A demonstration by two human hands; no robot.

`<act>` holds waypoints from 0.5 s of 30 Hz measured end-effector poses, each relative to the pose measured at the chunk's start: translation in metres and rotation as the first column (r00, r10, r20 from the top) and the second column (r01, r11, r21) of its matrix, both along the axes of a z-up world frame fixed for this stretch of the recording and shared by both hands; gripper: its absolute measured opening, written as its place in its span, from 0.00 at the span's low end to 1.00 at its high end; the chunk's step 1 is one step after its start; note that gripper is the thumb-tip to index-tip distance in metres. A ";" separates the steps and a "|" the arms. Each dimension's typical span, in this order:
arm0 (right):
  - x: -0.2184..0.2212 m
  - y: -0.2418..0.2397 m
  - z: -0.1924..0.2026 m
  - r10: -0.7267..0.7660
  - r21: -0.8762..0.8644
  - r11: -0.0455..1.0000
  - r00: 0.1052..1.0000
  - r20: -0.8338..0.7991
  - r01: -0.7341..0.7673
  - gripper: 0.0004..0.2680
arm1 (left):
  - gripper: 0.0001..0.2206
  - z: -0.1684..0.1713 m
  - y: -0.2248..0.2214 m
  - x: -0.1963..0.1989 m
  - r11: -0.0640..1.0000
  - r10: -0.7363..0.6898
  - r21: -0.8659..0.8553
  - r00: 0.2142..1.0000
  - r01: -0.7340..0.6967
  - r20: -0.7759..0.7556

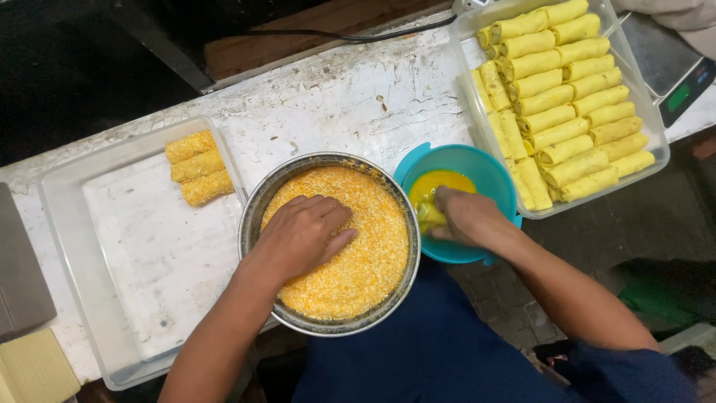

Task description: Breading food rolls by dipping them in egg wash and coating them with breadcrumbs in a bakery production area.

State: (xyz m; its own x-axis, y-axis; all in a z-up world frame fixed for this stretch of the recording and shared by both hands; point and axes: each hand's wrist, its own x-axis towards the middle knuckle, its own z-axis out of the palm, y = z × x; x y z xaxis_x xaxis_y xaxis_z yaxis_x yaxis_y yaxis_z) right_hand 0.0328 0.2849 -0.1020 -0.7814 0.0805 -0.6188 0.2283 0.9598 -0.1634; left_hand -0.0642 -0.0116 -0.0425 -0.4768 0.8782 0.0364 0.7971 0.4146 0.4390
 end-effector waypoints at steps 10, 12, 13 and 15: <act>-0.009 -0.003 0.027 0.072 -0.113 0.991 0.996 0.047 -0.067 0.17 | 0.11 -0.002 -0.001 -0.002 1.000 -0.005 -0.008 1.000 0.005 0.019; -0.008 -0.005 0.016 0.082 -0.088 0.993 0.996 0.045 -0.078 0.17 | 0.10 0.002 0.000 -0.003 1.000 -0.008 0.002 1.000 0.008 0.019; -0.007 -0.006 0.011 0.092 -0.062 0.994 0.995 0.043 -0.090 0.18 | 0.10 0.003 -0.001 -0.003 1.000 -0.011 0.012 1.000 0.011 0.021; -0.004 -0.006 0.003 0.106 -0.038 0.994 0.994 0.027 -0.105 0.19 | 0.10 0.002 -0.001 -0.003 1.000 -0.011 0.012 1.000 0.011 0.018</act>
